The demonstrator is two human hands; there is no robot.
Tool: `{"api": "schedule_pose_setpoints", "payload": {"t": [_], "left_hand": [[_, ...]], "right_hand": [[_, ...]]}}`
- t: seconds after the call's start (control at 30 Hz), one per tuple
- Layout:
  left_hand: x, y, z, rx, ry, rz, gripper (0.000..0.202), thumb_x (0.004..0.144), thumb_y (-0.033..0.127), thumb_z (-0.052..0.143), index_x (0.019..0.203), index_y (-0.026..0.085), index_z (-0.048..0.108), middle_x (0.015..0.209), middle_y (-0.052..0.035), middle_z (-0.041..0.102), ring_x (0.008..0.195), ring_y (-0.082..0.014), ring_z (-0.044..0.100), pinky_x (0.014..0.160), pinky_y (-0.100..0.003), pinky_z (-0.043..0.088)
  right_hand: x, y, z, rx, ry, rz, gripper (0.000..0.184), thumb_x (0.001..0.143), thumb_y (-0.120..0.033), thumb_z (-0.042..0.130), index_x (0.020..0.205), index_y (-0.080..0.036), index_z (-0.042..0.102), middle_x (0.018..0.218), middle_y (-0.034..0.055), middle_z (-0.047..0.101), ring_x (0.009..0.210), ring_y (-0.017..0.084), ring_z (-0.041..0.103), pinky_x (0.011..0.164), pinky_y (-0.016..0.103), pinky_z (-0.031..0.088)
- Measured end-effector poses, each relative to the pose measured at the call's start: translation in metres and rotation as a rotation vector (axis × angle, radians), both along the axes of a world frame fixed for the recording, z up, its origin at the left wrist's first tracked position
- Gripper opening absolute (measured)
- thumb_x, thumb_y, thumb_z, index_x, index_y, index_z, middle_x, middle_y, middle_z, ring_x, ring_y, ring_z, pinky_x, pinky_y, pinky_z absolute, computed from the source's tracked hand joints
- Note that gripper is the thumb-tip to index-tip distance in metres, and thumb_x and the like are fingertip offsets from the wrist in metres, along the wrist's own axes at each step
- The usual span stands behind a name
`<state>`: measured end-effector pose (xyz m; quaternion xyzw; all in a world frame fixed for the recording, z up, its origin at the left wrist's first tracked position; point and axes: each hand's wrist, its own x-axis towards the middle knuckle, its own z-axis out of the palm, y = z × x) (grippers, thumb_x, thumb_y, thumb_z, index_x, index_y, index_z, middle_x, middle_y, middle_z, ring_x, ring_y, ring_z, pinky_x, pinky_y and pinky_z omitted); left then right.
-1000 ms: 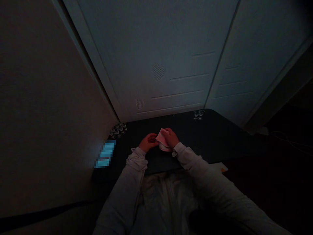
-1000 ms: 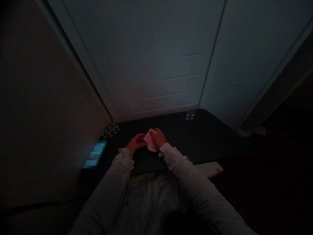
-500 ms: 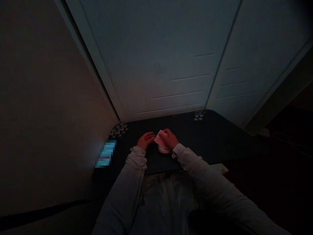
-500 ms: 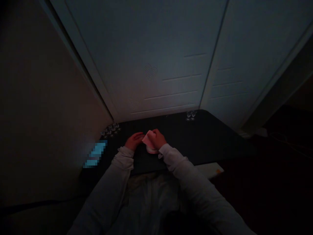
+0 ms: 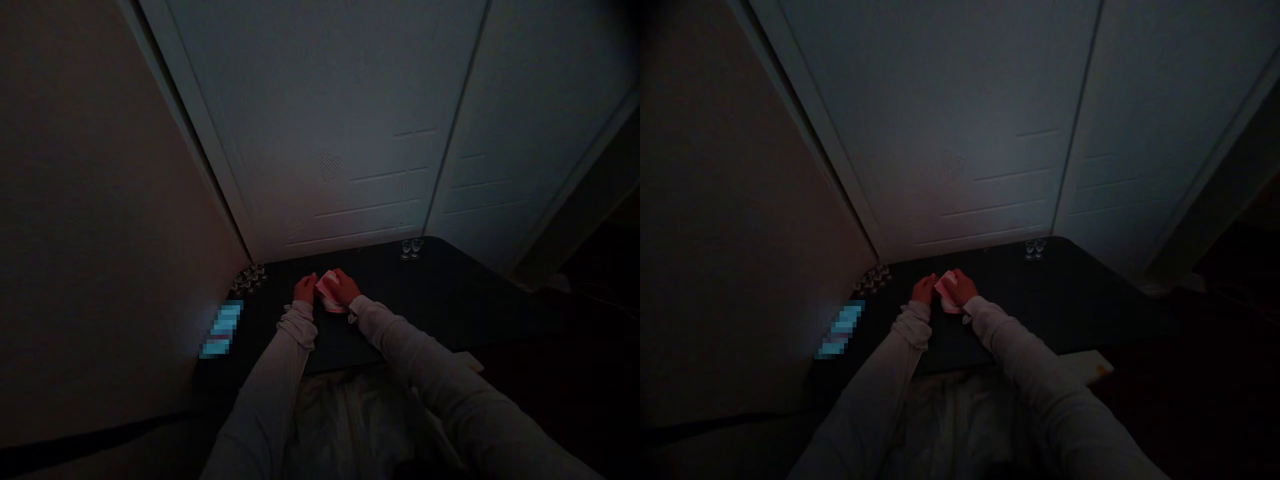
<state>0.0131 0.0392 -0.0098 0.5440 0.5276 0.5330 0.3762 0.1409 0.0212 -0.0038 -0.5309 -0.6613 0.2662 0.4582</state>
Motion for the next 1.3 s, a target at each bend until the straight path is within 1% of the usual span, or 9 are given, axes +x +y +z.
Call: {"api": "schedule_pose_setpoints", "payload": {"t": [0.1, 0.17, 0.33, 0.47, 0.6, 0.73, 0.93, 1.13, 1.3], "left_hand": [[0.006, 0.009, 0.002, 0.077, 0.176, 0.084, 0.031, 0.064, 0.043, 0.042, 0.055, 0.015, 0.052, 0.051, 0.0002, 0.05, 0.049, -0.008, 0.044, 0.047, -0.021, 0.034], [0.007, 0.011, 0.002, 0.048, 0.221, 0.094, 0.033, 0.065, 0.043, 0.041, 0.051, 0.015, 0.05, 0.048, 0.0006, 0.049, 0.046, -0.0077, 0.043, 0.045, -0.021, 0.033], [0.004, 0.006, 0.0, -0.057, 0.066, -0.066, 0.036, 0.062, 0.049, 0.042, 0.057, 0.014, 0.05, 0.046, 0.0007, 0.05, 0.038, -0.0069, 0.043, 0.039, -0.02, 0.033], [-0.002, 0.003, 0.0, -0.071, -0.021, -0.118, 0.036, 0.056, 0.048, 0.049, 0.065, 0.013, 0.052, 0.047, 0.0014, 0.05, 0.039, -0.0069, 0.044, 0.04, -0.02, 0.035], [-0.008, 0.002, -0.002, -0.075, -0.115, -0.16, 0.036, 0.052, 0.042, 0.056, 0.073, 0.012, 0.054, 0.056, 0.0, 0.054, 0.046, -0.0071, 0.047, 0.044, -0.021, 0.038], [-0.012, 0.001, -0.005, -0.096, -0.231, -0.152, 0.037, 0.05, 0.037, 0.059, 0.076, 0.012, 0.054, 0.063, -0.0008, 0.055, 0.051, -0.0068, 0.048, 0.048, -0.021, 0.039], [-0.012, -0.001, -0.006, -0.107, -0.225, -0.137, 0.039, 0.049, 0.037, 0.059, 0.078, 0.012, 0.053, 0.064, -0.0016, 0.055, 0.052, -0.0073, 0.049, 0.05, -0.022, 0.04], [-0.012, -0.001, -0.005, -0.112, -0.209, -0.142, 0.039, 0.05, 0.036, 0.059, 0.079, 0.012, 0.052, 0.066, -0.0018, 0.055, 0.053, -0.0073, 0.049, 0.049, -0.022, 0.04], [-0.011, -0.002, -0.003, -0.13, -0.217, -0.139, 0.038, 0.051, 0.037, 0.058, 0.079, 0.012, 0.051, 0.067, -0.0019, 0.055, 0.053, -0.007, 0.049, 0.049, -0.022, 0.041]], "right_hand": [[0.001, 0.011, 0.002, 0.011, 0.004, -0.035, 0.03, 0.069, -0.044, 0.035, 0.076, -0.017, 0.048, 0.069, -0.0005, 0.051, 0.062, 0.009, 0.045, 0.056, 0.02, 0.032], [0.002, 0.016, 0.003, 0.001, -0.002, -0.044, 0.032, 0.069, -0.045, 0.033, 0.071, -0.017, 0.048, 0.065, -0.0012, 0.05, 0.059, 0.009, 0.043, 0.054, 0.02, 0.032], [0.003, 0.018, 0.002, -0.044, 0.048, -0.077, 0.035, 0.068, -0.046, 0.031, 0.066, -0.016, 0.049, 0.06, -0.0018, 0.049, 0.056, 0.008, 0.042, 0.053, 0.02, 0.032], [0.005, 0.013, 0.0, -0.063, 0.075, -0.075, 0.031, 0.066, -0.044, 0.037, 0.069, -0.016, 0.05, 0.063, -0.0016, 0.05, 0.057, 0.009, 0.043, 0.055, 0.021, 0.033], [0.007, 0.005, -0.002, -0.045, 0.099, 0.004, 0.029, 0.064, -0.041, 0.043, 0.077, -0.017, 0.05, 0.071, -0.0015, 0.052, 0.063, 0.009, 0.045, 0.059, 0.021, 0.035], [0.009, -0.001, -0.003, -0.018, 0.066, 0.078, 0.033, 0.061, -0.041, 0.047, 0.084, -0.017, 0.049, 0.076, -0.0008, 0.053, 0.067, 0.01, 0.047, 0.062, 0.023, 0.036], [0.011, -0.004, -0.004, -0.009, 0.028, 0.132, 0.039, 0.059, -0.041, 0.051, 0.089, -0.017, 0.048, 0.077, -0.0003, 0.053, 0.068, 0.011, 0.048, 0.063, 0.024, 0.037], [0.012, -0.001, -0.008, 0.004, 0.051, 0.157, 0.035, 0.067, -0.037, 0.044, 0.097, -0.019, 0.046, 0.088, 0.0021, 0.053, 0.077, 0.012, 0.048, 0.07, 0.025, 0.036], [0.01, -0.001, -0.01, -0.024, 0.087, 0.155, 0.033, 0.071, -0.038, 0.037, 0.098, -0.02, 0.045, 0.087, 0.0019, 0.054, 0.076, 0.012, 0.049, 0.069, 0.025, 0.036]]}}
